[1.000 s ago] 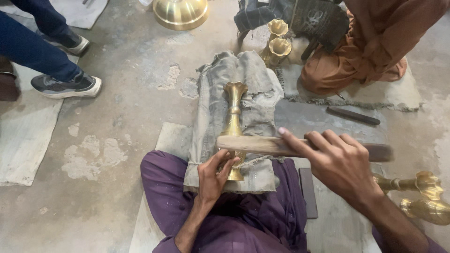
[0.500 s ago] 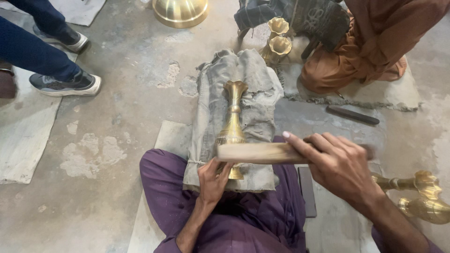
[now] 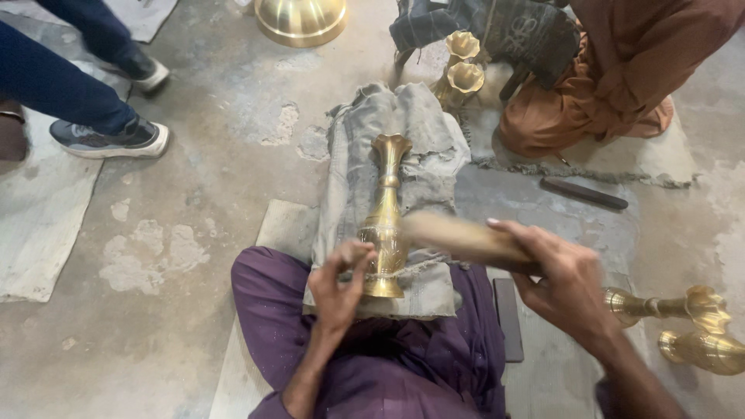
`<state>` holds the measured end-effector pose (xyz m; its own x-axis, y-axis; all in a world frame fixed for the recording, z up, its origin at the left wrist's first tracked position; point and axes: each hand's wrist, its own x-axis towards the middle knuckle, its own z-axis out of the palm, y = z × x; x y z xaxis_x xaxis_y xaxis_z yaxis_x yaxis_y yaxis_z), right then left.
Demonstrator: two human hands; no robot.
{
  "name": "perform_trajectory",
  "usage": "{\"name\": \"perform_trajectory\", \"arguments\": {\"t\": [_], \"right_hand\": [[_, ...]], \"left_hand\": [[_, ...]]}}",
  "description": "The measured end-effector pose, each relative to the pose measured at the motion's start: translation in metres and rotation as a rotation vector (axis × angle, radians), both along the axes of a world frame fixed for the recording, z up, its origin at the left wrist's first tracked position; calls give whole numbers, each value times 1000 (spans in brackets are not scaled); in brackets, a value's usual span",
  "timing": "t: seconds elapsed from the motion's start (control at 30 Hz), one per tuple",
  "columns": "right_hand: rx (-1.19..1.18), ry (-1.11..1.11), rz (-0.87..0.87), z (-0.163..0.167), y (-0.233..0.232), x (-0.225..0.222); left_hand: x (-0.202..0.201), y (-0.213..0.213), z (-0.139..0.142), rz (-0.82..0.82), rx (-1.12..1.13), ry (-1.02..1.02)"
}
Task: The person sits cross-legged on the floor holding a brass vase against a cloth-covered board on their lap. They hold a small punch against the vase surface with one hand and repeatedly strike it with a wooden mallet held in the other hand, working the vase's decorated body.
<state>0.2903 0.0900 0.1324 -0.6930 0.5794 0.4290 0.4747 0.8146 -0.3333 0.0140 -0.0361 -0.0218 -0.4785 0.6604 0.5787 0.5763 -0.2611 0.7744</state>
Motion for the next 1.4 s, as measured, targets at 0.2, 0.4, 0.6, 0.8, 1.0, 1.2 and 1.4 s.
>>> {"name": "perform_trajectory", "arguments": {"t": [0.2,0.4,0.6,0.8,1.0,1.2,1.4], "right_hand": [[-822,706,209,-87,-9,-12],[-1135,606,274,-153,-15,-43],[-968,181,-4,-134,2,-20],[-550,-11,-216,-90,16,-8],[-281,-477,-216,-73,20,-6],[-102,-445,-169,-68,24,2],[-201,-17,-171,-46,19,12]], "left_hand": [[-23,10,24,-306,-254,-527],[-27,18,33,-430,-325,-301],[-33,27,43,-571,-331,-230],[-39,31,57,-628,-396,-189],[-37,32,65,-605,-424,-136],[-36,30,63,-635,-389,-163],[-35,31,56,-633,-434,-91]]}}
